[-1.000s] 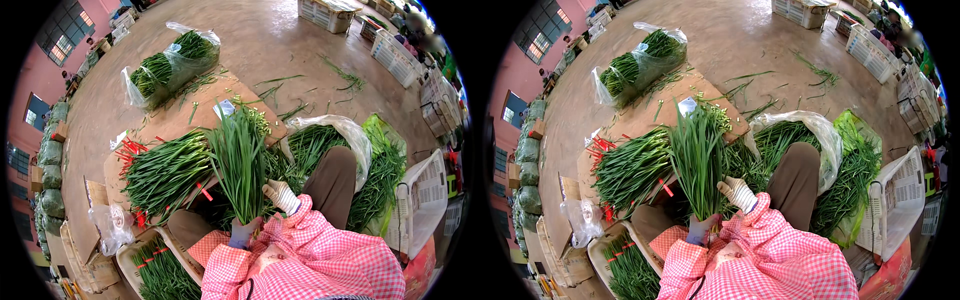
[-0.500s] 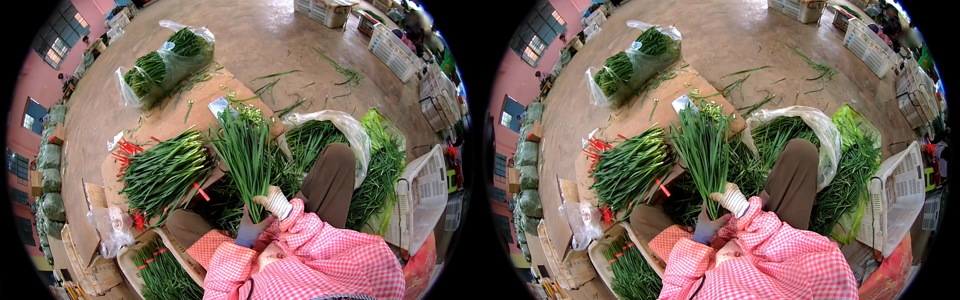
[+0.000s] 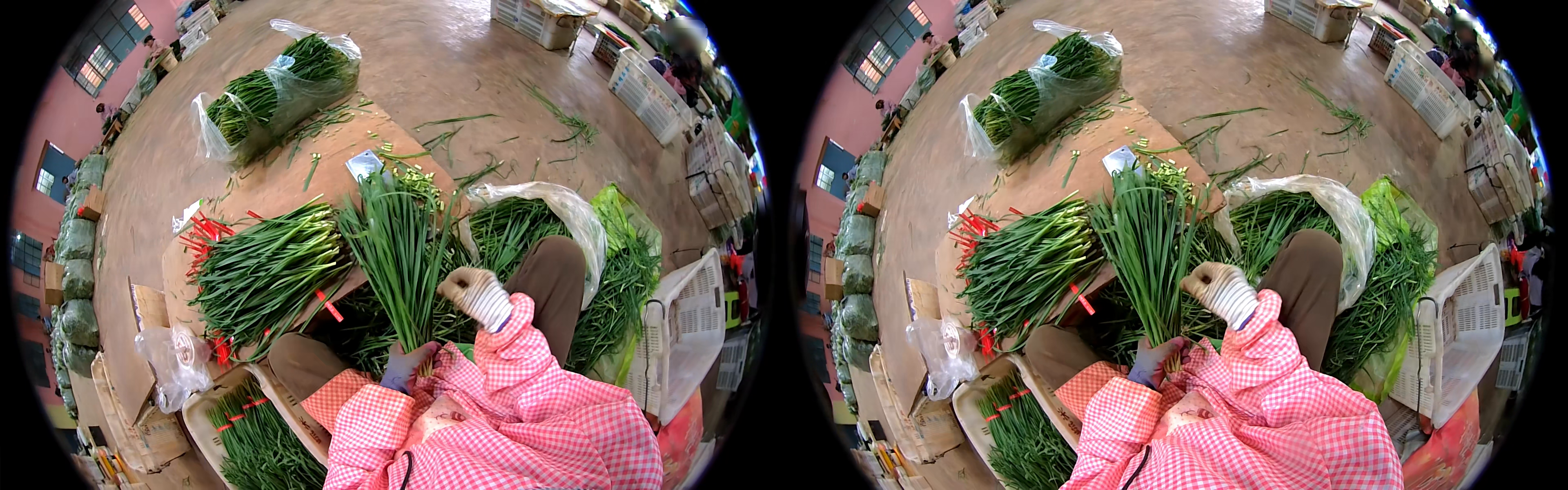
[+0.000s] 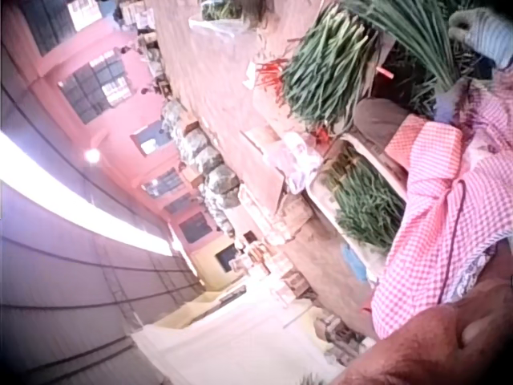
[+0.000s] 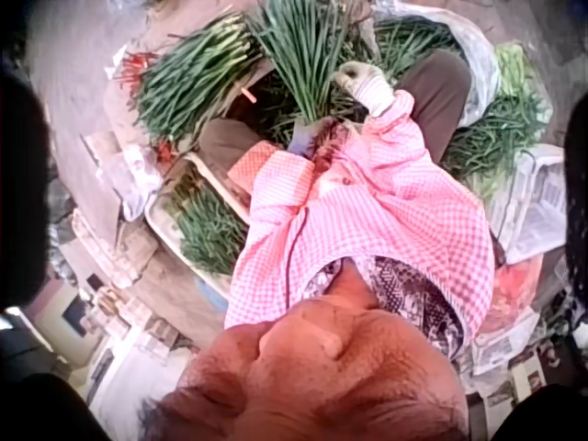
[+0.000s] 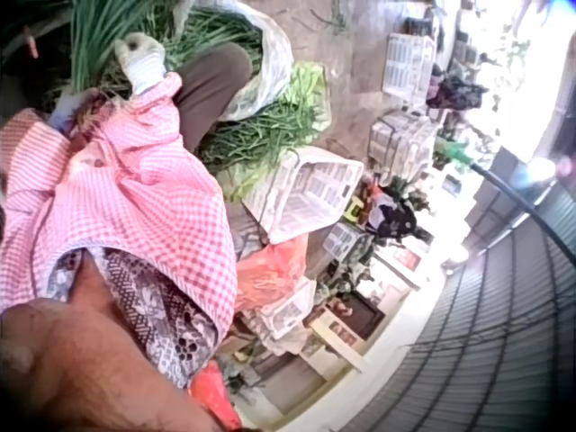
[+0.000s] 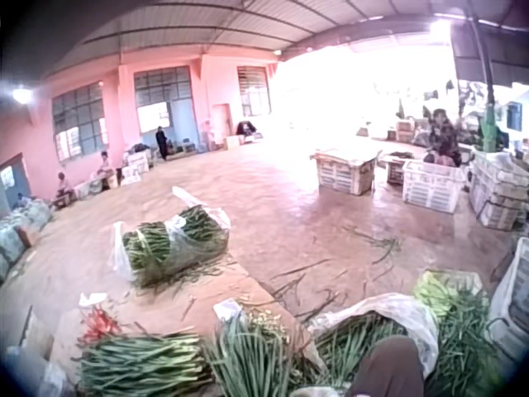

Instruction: The person sits on the floor and processes green onions by trimming the root ends with a cleaver, bundling them with red ties, and placing the finished bundles on a wooden board. The person repeatedly picks up bunches from a plastic bag, trims them, and ties them.

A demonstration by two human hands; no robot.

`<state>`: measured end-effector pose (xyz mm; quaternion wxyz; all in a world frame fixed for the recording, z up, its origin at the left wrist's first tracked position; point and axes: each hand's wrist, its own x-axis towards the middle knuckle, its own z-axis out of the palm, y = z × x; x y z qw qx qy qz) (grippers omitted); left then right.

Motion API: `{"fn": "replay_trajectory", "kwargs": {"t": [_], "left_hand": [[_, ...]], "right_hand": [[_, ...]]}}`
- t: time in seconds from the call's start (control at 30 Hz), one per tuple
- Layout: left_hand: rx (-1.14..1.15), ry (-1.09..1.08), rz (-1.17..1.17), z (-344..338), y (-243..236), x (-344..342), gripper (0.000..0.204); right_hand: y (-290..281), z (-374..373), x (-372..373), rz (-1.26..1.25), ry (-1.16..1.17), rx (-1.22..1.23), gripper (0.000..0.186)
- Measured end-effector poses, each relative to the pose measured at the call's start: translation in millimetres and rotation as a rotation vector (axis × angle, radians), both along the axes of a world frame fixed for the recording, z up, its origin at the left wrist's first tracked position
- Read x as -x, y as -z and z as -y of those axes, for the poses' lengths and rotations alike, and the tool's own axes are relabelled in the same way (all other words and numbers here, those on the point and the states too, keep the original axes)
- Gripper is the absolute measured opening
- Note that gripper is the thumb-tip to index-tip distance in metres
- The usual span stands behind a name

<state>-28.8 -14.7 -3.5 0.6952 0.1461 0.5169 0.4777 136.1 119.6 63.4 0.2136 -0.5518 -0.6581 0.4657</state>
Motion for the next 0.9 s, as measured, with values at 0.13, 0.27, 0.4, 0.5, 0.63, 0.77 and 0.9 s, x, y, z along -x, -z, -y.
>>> {"fn": "replay_trajectory", "kwargs": {"t": [0.13,0.27,0.4,0.5,0.63,0.77,0.9], "left_hand": [[0.016,0.009,-0.004,-1,6,-2,0.027],[-0.055,0.008,-0.071,1,24,-7,0.034],[-0.140,-0.019,-0.138,4,36,-10,0.035],[-0.145,-0.009,-0.201,5,31,-11,0.035],[-0.092,-0.032,-0.227,5,19,-6,0.034],[-0.131,-0.069,-0.201,14,29,-8,0.036],[-0.119,-0.084,-0.201,20,21,0,0.038]], "right_hand": [[-26,-26,15,-0.084,0.043,-0.077,0.022],[-60,-47,50,-0.239,0.034,-0.299,0.020],[-87,-75,91,0.080,-0.274,-0.633,0.044],[-79,-103,111,0.691,-0.564,-0.358,0.045],[-53,-113,89,0.482,-0.549,-0.462,0.029],[-68,-137,39,0.250,-0.288,-0.550,0.021],[-98,-155,-12,0.477,-0.136,-0.470,0.019]]}}
